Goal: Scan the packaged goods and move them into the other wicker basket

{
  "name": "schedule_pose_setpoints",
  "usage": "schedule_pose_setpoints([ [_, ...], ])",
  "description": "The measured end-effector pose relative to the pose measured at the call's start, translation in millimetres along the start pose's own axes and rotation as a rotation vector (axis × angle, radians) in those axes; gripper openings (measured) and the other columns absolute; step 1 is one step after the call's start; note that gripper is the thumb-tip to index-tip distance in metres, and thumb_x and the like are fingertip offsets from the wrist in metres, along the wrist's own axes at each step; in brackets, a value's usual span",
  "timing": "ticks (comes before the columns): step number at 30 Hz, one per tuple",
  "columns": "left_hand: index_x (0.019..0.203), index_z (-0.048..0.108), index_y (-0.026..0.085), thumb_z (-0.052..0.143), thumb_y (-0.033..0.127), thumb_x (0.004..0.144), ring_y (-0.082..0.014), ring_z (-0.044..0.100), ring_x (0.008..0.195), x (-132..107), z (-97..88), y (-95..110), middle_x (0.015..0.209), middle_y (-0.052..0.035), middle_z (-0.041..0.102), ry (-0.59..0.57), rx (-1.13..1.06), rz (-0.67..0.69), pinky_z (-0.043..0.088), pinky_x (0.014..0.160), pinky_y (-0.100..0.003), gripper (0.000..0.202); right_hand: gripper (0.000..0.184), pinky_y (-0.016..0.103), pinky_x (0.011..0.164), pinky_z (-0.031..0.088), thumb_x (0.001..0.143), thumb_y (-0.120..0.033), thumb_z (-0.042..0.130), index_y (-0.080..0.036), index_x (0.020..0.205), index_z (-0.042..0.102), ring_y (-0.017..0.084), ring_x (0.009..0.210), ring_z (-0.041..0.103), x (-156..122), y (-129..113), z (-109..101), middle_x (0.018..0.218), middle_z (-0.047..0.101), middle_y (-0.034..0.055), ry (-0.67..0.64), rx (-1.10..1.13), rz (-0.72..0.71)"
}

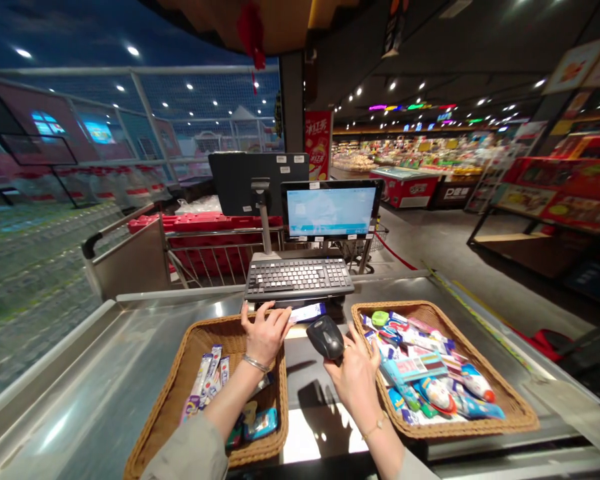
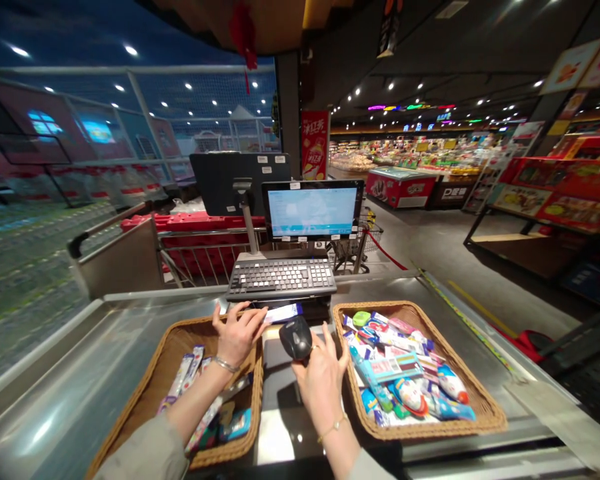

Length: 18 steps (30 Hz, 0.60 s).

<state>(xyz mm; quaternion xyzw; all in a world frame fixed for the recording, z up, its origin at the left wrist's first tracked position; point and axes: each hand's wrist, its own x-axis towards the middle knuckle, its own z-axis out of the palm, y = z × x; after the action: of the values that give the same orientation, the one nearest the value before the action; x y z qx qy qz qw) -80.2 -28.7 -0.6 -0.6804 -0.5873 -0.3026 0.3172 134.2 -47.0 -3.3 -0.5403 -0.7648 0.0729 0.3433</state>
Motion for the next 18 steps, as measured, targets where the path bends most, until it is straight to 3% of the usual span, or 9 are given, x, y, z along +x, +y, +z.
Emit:
schedule_pose_setpoints([
  [6, 0.109, 0.066, 0.034, 0.059, 0.039, 0.088, -0.0259, 0.058, 0.106, 1.1, 2.0, 5.9, 0.091, 0.0006, 0.075, -0.002, -0.027, 0.003, 0.005, 0.109, -0.061, 0.023, 0.026, 0.058, 0.11, 0.008, 0.075, -0.016, 0.057, -0.024, 0.097, 0.066, 0.028, 0.137, 0.033, -3.5, 5.0, -3.2, 0.123, 0.064, 0.0057, 0.039, -0.066, 0.004],
  [18, 0.11, 0.066, 0.034, 0.059, 0.038, 0.088, -0.026, 0.058, 0.107, -1.1, -0.4, 9.2, 0.091, 0.0008, 0.075, -0.013, -0.031, -0.017, 0.006, 0.109, -0.062, 0.023, 0.026, 0.061, 0.109, 0.007, 0.073, -0.018, 0.058, -0.024, 0.097, 0.068, 0.032, 0.137, 0.031, -8.3, 6.5, -4.9, 0.128, 0.061, 0.0045, 0.054, -0.126, 0.001],
])
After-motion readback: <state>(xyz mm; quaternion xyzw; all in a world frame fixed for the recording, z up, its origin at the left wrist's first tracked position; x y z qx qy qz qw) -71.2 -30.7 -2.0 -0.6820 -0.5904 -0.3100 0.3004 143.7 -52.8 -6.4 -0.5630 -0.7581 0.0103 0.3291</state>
